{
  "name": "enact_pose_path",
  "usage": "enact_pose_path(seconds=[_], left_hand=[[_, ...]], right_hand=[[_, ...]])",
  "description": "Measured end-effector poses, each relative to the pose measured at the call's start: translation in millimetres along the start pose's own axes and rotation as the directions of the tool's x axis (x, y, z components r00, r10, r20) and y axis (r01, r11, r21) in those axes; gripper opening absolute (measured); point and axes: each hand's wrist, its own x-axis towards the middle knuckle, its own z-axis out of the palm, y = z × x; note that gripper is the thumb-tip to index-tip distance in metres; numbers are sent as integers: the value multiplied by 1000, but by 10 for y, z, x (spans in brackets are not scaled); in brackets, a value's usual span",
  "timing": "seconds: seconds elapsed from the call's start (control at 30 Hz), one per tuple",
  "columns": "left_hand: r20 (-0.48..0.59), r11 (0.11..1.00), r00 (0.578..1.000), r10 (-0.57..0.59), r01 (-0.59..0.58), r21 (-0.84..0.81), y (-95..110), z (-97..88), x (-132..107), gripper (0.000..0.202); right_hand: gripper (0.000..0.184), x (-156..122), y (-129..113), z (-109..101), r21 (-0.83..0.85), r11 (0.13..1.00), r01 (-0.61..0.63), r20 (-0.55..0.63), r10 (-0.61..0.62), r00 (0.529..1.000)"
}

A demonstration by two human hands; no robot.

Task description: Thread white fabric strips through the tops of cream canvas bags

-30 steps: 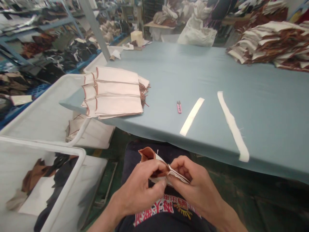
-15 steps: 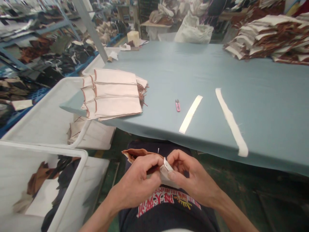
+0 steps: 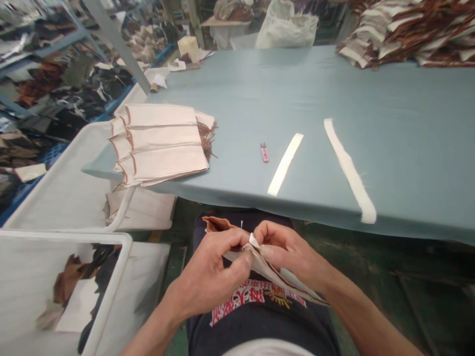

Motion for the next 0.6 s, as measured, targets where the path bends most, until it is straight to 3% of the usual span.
enact_pose_path(seconds=[0.1,0.3,0.4,0.6], left_hand=[[1,1000,1000,4,-4,-28,-20,28,33,18],[-28,988,994,-104,100,-115,-102,95,107,21],[-51,988,994,-100,93,-123,-146,124,141,27],[-102,997,992,-78,78,0,-223,177,149,26]], right_hand=[[36,-4,-29,9,-41,999,16,-40,-18,999],[20,-21,-96,51,-372,927,48,-179,-122,976],[16,-22,-69,42,-468,883,49,-225,-173,959],[15,-8,32,43,-719,695,-1,-288,-298,910]])
